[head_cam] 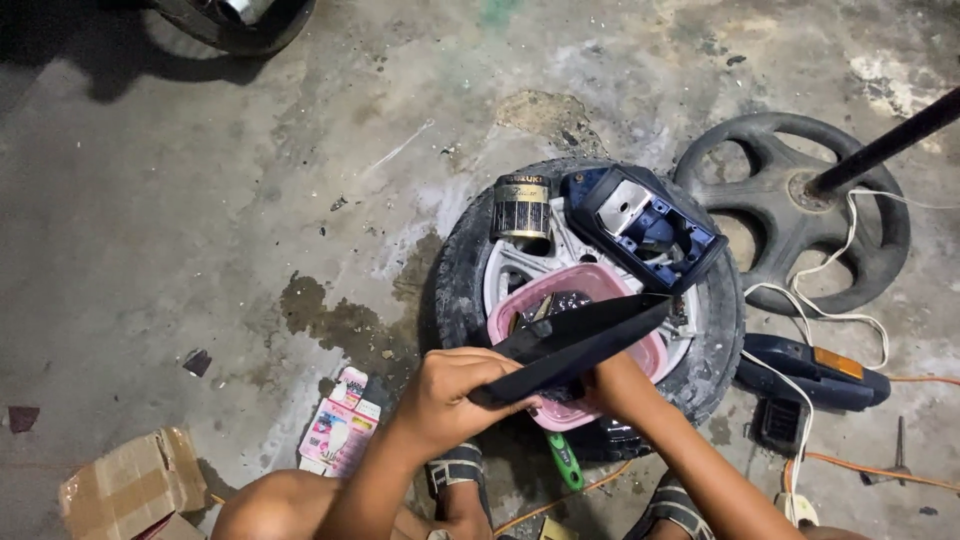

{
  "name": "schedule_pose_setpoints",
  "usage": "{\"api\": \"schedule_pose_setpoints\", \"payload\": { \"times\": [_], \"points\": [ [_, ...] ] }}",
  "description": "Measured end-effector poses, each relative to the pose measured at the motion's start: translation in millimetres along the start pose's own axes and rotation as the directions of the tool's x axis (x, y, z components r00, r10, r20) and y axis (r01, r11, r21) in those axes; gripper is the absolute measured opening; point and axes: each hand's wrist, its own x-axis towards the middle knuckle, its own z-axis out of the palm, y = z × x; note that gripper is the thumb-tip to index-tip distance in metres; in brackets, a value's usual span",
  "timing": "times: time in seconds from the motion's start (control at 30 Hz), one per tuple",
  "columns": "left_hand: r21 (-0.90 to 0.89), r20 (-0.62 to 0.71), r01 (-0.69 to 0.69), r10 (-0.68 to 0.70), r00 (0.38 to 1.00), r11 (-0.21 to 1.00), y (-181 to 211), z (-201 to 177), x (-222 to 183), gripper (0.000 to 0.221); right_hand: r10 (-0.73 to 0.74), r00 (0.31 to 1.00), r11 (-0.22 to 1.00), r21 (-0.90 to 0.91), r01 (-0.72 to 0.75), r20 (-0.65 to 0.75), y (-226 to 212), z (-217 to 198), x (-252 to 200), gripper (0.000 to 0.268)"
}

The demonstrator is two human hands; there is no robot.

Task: The person scrubs a black mechanical part with a brush inside a pink basin filled with liquid. The part is repeatedly dipped and scrubbed on multiple sides throughout the clip.

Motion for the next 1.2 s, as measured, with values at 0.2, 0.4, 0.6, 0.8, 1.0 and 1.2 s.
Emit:
{"api": "schedule_pose_setpoints", "payload": {
  "times": [0.2,0.4,0.6,0.8,1.0,1.2],
  "points": [
    [0.283,0.093,0.201,-0.235,0.968,0.938,-37.3,16.4,-25.5,0.030,0.005,1.000,0.996,0.084,-0.006,0.015,7.8,-17.2,-12.0,0.044],
    [0.235,0.085,0.370,-0.399,0.913,0.899,-48.0,42.6,-16.9,0.022,0.354,0.895,0.888,0.399,-0.230,-0.271,-0.1,-50.1,-17.7,0.024],
    [0.333,0.167,0.439,-0.511,0.843,0.834,-81.8,81.5,-21.6,0.030,-0.175,0.907,0.933,0.228,0.277,-0.384,-59.3,-32.2,-46.5,0.038],
    [0.391,0.167,0.458,-0.551,0.818,0.799,-97.3,81.6,-17.6,0.024,-0.186,0.926,0.958,0.147,0.245,-0.329,-4.1,-1.8,-25.0,0.035],
    [0.413,0.166,0.446,-0.547,0.820,0.794,-93.5,84.3,-19.5,0.017,-0.159,0.937,0.945,0.227,0.236,-0.312,-36.9,-5.6,-33.2,0.038],
    [0.320,0.096,0.537,-0.590,0.801,0.781,-105.6,77.0,-17.0,0.014,-0.155,0.951,0.943,0.248,0.224,-0.268,-74.1,-18.7,-40.1,0.039]
  ]
}}
